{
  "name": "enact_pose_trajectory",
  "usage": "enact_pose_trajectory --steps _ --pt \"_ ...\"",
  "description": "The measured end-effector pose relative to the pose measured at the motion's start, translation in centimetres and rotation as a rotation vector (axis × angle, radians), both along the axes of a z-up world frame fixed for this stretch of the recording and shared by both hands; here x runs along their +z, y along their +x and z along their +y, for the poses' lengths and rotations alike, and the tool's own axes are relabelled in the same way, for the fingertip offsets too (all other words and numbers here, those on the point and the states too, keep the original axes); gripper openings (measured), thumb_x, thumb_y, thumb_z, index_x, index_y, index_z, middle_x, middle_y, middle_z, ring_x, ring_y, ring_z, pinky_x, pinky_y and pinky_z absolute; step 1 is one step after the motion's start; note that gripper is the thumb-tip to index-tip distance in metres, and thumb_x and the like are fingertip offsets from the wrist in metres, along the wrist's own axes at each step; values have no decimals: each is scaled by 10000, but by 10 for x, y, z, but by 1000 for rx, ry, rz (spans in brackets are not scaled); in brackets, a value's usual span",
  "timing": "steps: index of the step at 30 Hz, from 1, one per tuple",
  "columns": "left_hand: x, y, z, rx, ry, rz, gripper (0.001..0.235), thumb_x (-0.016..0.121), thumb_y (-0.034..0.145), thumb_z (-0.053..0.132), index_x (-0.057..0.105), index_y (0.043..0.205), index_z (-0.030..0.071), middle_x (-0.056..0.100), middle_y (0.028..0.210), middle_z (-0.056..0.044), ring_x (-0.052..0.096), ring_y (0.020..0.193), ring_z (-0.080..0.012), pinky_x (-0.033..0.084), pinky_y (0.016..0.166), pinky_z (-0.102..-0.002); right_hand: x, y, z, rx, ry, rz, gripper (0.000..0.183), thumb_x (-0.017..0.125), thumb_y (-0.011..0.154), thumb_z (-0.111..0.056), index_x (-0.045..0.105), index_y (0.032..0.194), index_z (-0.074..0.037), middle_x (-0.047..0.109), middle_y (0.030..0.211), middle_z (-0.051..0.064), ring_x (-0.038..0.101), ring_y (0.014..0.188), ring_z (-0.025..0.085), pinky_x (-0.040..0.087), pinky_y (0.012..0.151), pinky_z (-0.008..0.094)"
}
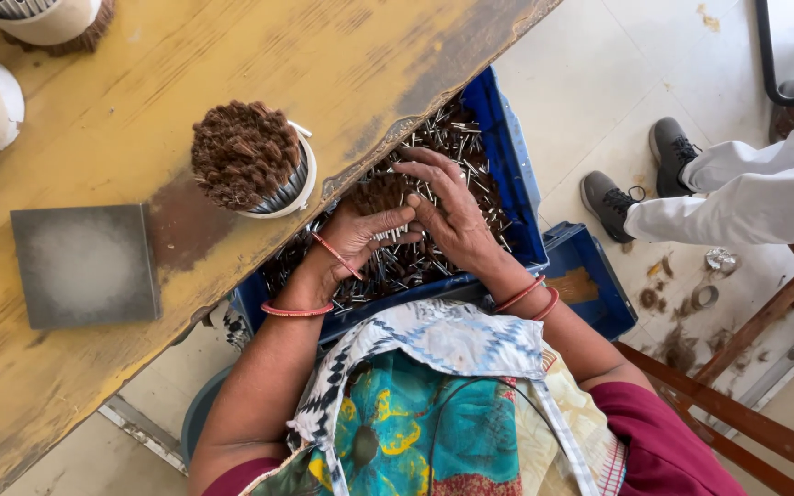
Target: The person sorts metal ferrules in a blue bin, picking through the pile and placing selected pieces aside. They then take a round bristle brush head, press and shape its bristles by hand, and set small finished brush pieces on the table.
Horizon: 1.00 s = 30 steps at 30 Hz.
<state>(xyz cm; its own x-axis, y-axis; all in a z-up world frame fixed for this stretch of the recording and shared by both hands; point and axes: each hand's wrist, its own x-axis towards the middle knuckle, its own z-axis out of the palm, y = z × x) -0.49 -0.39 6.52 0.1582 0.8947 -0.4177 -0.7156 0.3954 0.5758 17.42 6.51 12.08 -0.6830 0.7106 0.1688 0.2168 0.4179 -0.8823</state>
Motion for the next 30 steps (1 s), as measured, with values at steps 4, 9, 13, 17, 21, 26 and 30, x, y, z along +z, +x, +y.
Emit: enact_pose_trajectory --steps 4,9,13,17,21,26,30 --pt "4 1 -4 -62 64 -14 439 787 868 60 630 1276 92 717 1147 -58 721 1040 -214 650 859 -453 -1 6 0 69 81 -92 474 555 1101 -288 497 1546 -137 428 1623 147 378 1548 346 292 1307 514" --pt "-49 7 -7 -61 108 169 505 817 808 1 626 1276 13 717 1192 -102 705 1081 -219 617 913 -383 9 -14 -2 230 494 -249 913 778 762 -528 462 1485 -68 403 1502 217 359 1399 426 273 1149 568" --pt "-67 17 -8 -209 -25 186 490 785 787 -11 657 1260 -31 732 1169 -125 707 1068 -230 611 868 -349 -16 -6 -1 316 262 -238 807 775 872 -326 434 1575 -123 487 1538 114 475 1461 338 399 1251 465" --pt "-58 17 -3 -113 -28 155 509 758 776 -10 624 1266 9 703 1197 -96 674 1103 -201 585 889 -346 3 -13 1 322 245 -205 823 802 824 -253 428 1540 -97 473 1513 180 477 1404 386 414 1160 467" --pt "-76 17 -6 -186 -8 40 419 749 860 26 653 1266 -24 698 1238 -111 663 1167 -216 564 978 -364 -31 0 2 314 104 -308 736 808 902 -274 472 1544 -143 521 1498 116 515 1419 336 444 1182 443" --pt "-55 14 -6 108 -55 -188 394 727 896 120 633 1275 75 681 1211 -81 663 1150 -219 574 927 -395 -8 -4 4 193 350 -85 562 812 875 -196 585 1386 -141 457 1537 158 416 1458 409 356 1203 532" --pt "-50 13 3 229 -3 -532 281 700 956 177 644 1217 89 693 1144 -99 680 1083 -273 598 931 -437 -13 -2 6 215 621 -65 262 788 846 -117 774 1094 -198 497 1502 104 423 1441 362 366 1164 541"
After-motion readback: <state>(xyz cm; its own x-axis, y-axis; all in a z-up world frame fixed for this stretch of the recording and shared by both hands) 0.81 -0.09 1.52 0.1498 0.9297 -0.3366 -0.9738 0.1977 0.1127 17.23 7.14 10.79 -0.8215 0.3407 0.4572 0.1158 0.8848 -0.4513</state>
